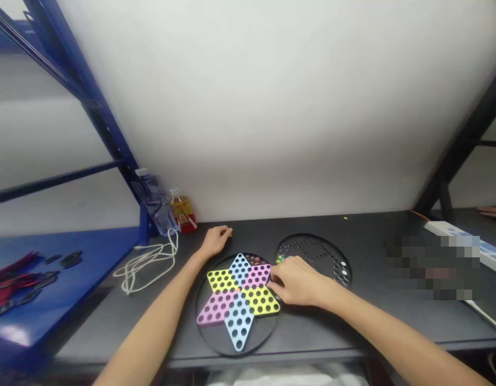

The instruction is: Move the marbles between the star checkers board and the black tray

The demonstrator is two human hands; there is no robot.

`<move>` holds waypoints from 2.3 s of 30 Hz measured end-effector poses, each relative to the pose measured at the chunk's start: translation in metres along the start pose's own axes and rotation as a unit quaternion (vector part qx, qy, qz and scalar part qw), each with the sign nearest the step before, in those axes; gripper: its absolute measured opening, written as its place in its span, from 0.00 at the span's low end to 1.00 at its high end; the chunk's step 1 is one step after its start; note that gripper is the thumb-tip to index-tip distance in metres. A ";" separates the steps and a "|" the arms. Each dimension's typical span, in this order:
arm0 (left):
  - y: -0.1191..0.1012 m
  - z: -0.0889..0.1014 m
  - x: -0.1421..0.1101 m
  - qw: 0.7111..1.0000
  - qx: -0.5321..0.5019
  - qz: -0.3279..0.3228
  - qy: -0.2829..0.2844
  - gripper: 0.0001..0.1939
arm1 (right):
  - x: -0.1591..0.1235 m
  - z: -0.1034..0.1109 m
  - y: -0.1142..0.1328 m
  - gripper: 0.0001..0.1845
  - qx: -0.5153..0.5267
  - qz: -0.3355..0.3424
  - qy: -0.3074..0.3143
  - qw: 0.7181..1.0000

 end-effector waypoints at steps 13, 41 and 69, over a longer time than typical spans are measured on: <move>-0.001 -0.002 0.000 0.999 0.039 -0.007 -0.005 0.19 | 0.013 -0.011 -0.045 0.10 0.708 -0.084 -0.050 0.699; -0.007 -0.005 -0.002 0.992 0.121 -0.024 -0.004 0.16 | -0.005 0.005 -0.016 0.09 0.241 0.020 0.008 0.970; -0.014 -0.004 -0.003 0.992 0.122 -0.042 0.012 0.15 | -0.004 0.007 -0.024 0.23 0.116 0.016 -0.059 0.991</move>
Point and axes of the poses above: each hand's wrist, its own x-axis towards the middle knuckle, its own z-axis out of the back of the hand, y = z × x, the point moved 3 cm from there along x, towards the middle knuckle, and after that the axes turned 1 degree about x, right-handed, at the moved point
